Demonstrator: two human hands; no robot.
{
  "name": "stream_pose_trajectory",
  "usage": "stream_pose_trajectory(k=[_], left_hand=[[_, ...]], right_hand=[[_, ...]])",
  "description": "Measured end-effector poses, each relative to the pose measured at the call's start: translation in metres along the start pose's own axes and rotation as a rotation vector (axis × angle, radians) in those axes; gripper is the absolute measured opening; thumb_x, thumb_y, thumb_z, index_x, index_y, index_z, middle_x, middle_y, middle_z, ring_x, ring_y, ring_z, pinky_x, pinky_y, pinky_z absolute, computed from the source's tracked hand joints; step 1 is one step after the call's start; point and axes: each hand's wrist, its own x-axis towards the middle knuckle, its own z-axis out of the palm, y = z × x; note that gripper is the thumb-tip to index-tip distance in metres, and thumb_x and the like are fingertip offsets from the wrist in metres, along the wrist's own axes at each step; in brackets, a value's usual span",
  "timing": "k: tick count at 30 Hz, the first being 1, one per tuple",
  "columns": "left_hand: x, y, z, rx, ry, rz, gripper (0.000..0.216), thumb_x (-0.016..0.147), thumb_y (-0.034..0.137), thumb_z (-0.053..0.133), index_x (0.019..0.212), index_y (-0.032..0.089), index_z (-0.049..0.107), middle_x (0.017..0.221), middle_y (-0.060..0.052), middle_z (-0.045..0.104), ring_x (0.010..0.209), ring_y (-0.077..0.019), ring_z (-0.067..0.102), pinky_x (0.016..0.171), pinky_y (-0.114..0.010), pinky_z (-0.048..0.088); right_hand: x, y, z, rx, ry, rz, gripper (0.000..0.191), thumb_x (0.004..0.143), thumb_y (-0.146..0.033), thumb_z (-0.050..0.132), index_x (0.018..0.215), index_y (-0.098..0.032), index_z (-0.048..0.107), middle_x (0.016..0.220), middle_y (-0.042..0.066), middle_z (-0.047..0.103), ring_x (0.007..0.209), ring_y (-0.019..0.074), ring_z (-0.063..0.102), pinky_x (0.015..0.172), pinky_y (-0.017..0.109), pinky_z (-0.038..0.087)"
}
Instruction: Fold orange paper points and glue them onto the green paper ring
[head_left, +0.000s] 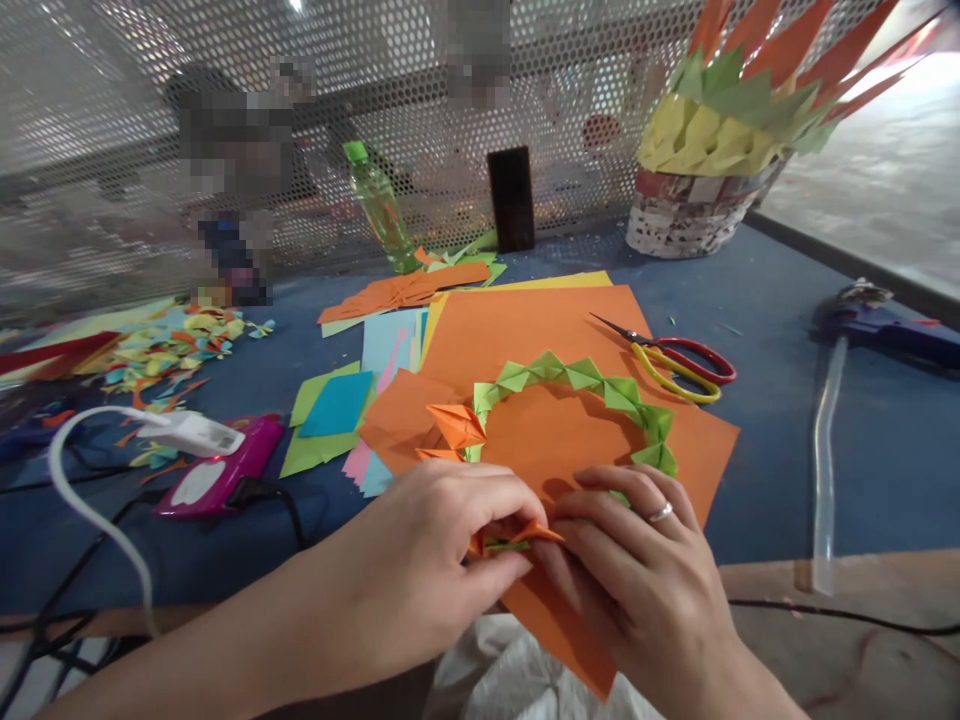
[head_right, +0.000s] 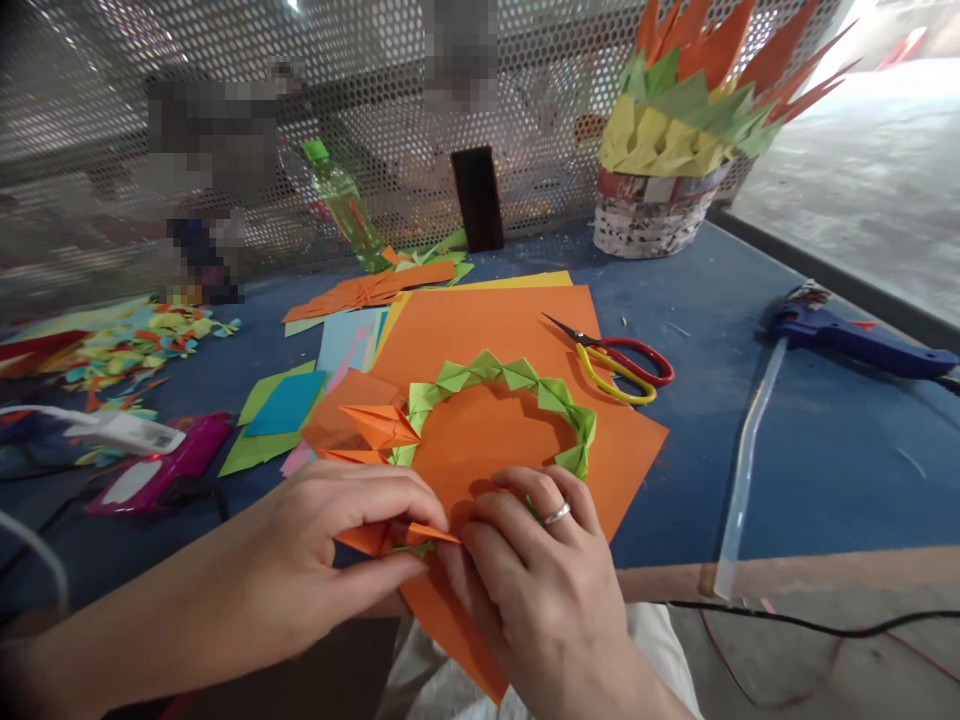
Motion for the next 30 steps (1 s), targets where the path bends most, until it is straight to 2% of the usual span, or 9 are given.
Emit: stream_pose_trajectory(k=[7, 14, 17, 22, 27, 30], left_hand=[[0.000, -0.003, 0.012, -0.008, 0.105, 0.071, 0.023, 0.085, 0.001, 0.061, 0.090, 0.023, 0.063, 0.079, 0.010, 0.066, 0.069, -0.0055, 0.061, 0.066, -0.016, 0.040], [-0.002, -0.004, 0.014, 0.006, 0.137, 0.070, 0.026, 0.086, 0.000, 0.055, 0.093, 0.024, 0.062, 0.084, 0.009, 0.070, 0.074, -0.0076, 0.065, 0.070, -0.018, 0.043], [-0.002, -0.003, 0.014, 0.029, 0.138, 0.078, 0.025, 0.085, 0.000, 0.054, 0.092, 0.024, 0.061, 0.083, 0.009, 0.070, 0.073, -0.0087, 0.065, 0.070, -0.020, 0.043], [-0.004, -0.004, 0.017, 0.055, 0.143, 0.093, 0.025, 0.086, 0.001, 0.054, 0.094, 0.024, 0.060, 0.082, 0.009, 0.069, 0.071, -0.0087, 0.063, 0.068, -0.022, 0.042], [-0.008, -0.004, 0.015, 0.025, 0.131, 0.108, 0.032, 0.087, 0.000, 0.057, 0.105, 0.027, 0.060, 0.096, 0.009, 0.071, 0.085, -0.0082, 0.067, 0.077, -0.019, 0.046], [-0.010, -0.002, 0.008, 0.014, 0.049, 0.120, 0.036, 0.090, -0.001, 0.058, 0.111, 0.028, 0.059, 0.113, 0.007, 0.068, 0.101, -0.0093, 0.066, 0.087, -0.018, 0.046]], right_hand=[[0.000, 0.001, -0.002, 0.008, -0.008, -0.015, 0.007, 0.093, -0.017, 0.068, 0.087, -0.022, 0.069, 0.094, -0.005, 0.076, 0.100, 0.0178, 0.065, 0.097, 0.036, 0.040], [-0.003, 0.000, -0.003, 0.031, -0.042, 0.004, 0.002, 0.093, -0.021, 0.069, 0.094, -0.023, 0.068, 0.097, -0.003, 0.076, 0.102, 0.0181, 0.063, 0.100, 0.038, 0.040], [-0.001, 0.000, -0.003, 0.029, -0.055, 0.009, 0.008, 0.092, -0.026, 0.072, 0.099, -0.024, 0.068, 0.101, -0.003, 0.076, 0.105, 0.0184, 0.063, 0.101, 0.037, 0.039], [0.004, -0.001, -0.005, 0.040, -0.099, 0.006, 0.003, 0.095, -0.025, 0.067, 0.096, -0.024, 0.070, 0.100, -0.002, 0.076, 0.105, 0.0177, 0.064, 0.098, 0.037, 0.038], [0.005, -0.003, -0.004, 0.064, -0.129, 0.017, 0.008, 0.097, -0.023, 0.063, 0.098, -0.024, 0.071, 0.099, -0.003, 0.075, 0.105, 0.0171, 0.062, 0.098, 0.036, 0.035], [0.004, -0.003, -0.004, 0.075, -0.140, 0.018, 0.009, 0.097, -0.021, 0.061, 0.094, -0.024, 0.070, 0.100, -0.003, 0.075, 0.106, 0.0177, 0.060, 0.100, 0.037, 0.032]])
